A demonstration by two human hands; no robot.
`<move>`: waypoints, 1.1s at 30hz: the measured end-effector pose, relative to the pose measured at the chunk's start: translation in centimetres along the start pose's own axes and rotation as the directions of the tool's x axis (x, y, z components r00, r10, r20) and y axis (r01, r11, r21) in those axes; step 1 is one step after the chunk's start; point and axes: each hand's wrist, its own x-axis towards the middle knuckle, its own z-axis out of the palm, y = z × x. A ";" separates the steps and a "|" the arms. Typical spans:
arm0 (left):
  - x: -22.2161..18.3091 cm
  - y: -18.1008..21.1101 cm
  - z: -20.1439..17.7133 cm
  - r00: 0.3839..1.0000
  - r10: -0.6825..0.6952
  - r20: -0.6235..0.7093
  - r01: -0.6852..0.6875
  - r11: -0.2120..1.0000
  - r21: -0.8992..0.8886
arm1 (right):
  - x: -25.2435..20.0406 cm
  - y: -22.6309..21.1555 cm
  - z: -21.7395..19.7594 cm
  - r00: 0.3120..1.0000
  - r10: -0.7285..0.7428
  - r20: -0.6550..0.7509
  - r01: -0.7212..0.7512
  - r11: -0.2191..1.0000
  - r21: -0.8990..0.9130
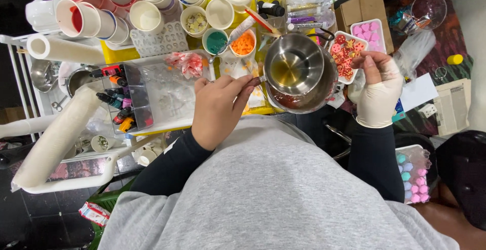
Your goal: The person stirs melted wax in a metal pot, places decorated wax pieces into a mold tray, wraps items in plastic wrap, then ladles melted wax from a pot into small cups and molds on the work table, and finally tears a sheet from a paper towel roll.
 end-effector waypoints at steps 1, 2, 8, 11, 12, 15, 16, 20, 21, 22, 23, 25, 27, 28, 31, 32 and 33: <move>0.0 -0.1 0.2 1.000 0.003 0.001 -0.003 1.000 -0.003 | -0.1 0.2 -0.2 1.000 -0.001 -0.003 0.001 1.000 -0.002; 0.0 -0.1 0.4 1.000 0.003 0.010 -0.003 1.000 0.000 | -0.3 0.3 -0.3 1.000 0.021 -0.008 -0.021 1.000 0.010; -0.6 -0.4 -0.8 1.000 -0.011 0.027 0.010 0.999 0.043 | -0.8 0.7 -0.6 0.999 0.050 -0.019 -0.050 0.999 0.009; -0.9 -0.6 -2.0 0.998 -0.038 0.046 0.035 0.997 0.068 | -0.9 1.2 -0.8 0.998 0.062 -0.026 -0.061 0.998 0.020; -0.9 -0.7 -2.4 0.996 -0.065 0.064 0.059 0.994 0.089 | -0.9 1.4 -0.8 0.997 0.070 -0.025 -0.069 0.997 0.033; -1.2 -1.3 -3.5 0.981 -0.131 0.144 0.117 0.988 0.099 | -0.9 1.8 -0.9 0.998 0.068 -0.013 -0.069 0.997 -0.017; -1.2 -1.4 -3.9 0.981 -0.132 0.143 0.119 0.988 0.099 | -0.9 1.5 -0.7 0.998 0.069 -0.012 -0.069 0.997 -0.016; -1.2 -1.4 -5.3 0.903 -0.319 0.287 0.343 0.938 -0.038 | -0.8 0.5 0.0 0.998 0.059 0.011 -0.059 0.997 0.042; -1.3 -1.3 -5.6 0.834 -0.427 0.351 0.474 0.879 -0.058 | -0.9 0.4 0.2 0.998 0.055 0.022 -0.056 0.997 0.046; -1.5 -1.5 -5.8 0.834 -0.428 0.348 0.474 0.878 -0.058 | -0.8 0.3 0.3 0.998 0.052 0.025 -0.053 0.998 0.046; -1.7 -1.7 -6.0 0.799 -0.454 0.394 0.506 0.862 -0.033 | -0.8 0.3 0.5 0.998 0.054 0.029 -0.055 0.997 0.048; -2.8 -2.4 -5.9 0.763 -0.477 0.436 0.534 0.846 -0.008 | -0.6 -0.3 1.0 0.998 0.051 0.034 -0.053 0.997 0.051; -4.5 -3.5 -5.5 0.838 -0.427 0.339 0.463 0.886 -0.030 | -0.5 -1.4 1.7 0.995 0.031 0.091 -0.028 0.999 -0.027; -5.0 -3.7 -5.5 0.839 -0.426 0.338 0.462 0.886 -0.030 | -0.3 -1.9 2.2 0.996 0.029 0.090 -0.027 0.999 -0.026; -5.9 -4.2 -5.7 0.930 -0.316 0.189 0.328 0.944 -0.032 | 0.9 -4.2 4.7 0.983 0.044 0.176 -0.038 0.999 -0.039; -6.1 -4.0 -5.8 0.845 -0.484 0.229 0.506 0.861 -0.046 | 1.4 -5.3 5.8 0.956 -0.005 0.294 0.087 0.960 -0.266; -6.3 -3.8 -5.9 0.727 -0.630 0.273 0.665 0.745 -0.051 | 1.8 -6.4 6.9 0.909 -0.023 0.415 0.231 0.858 -0.459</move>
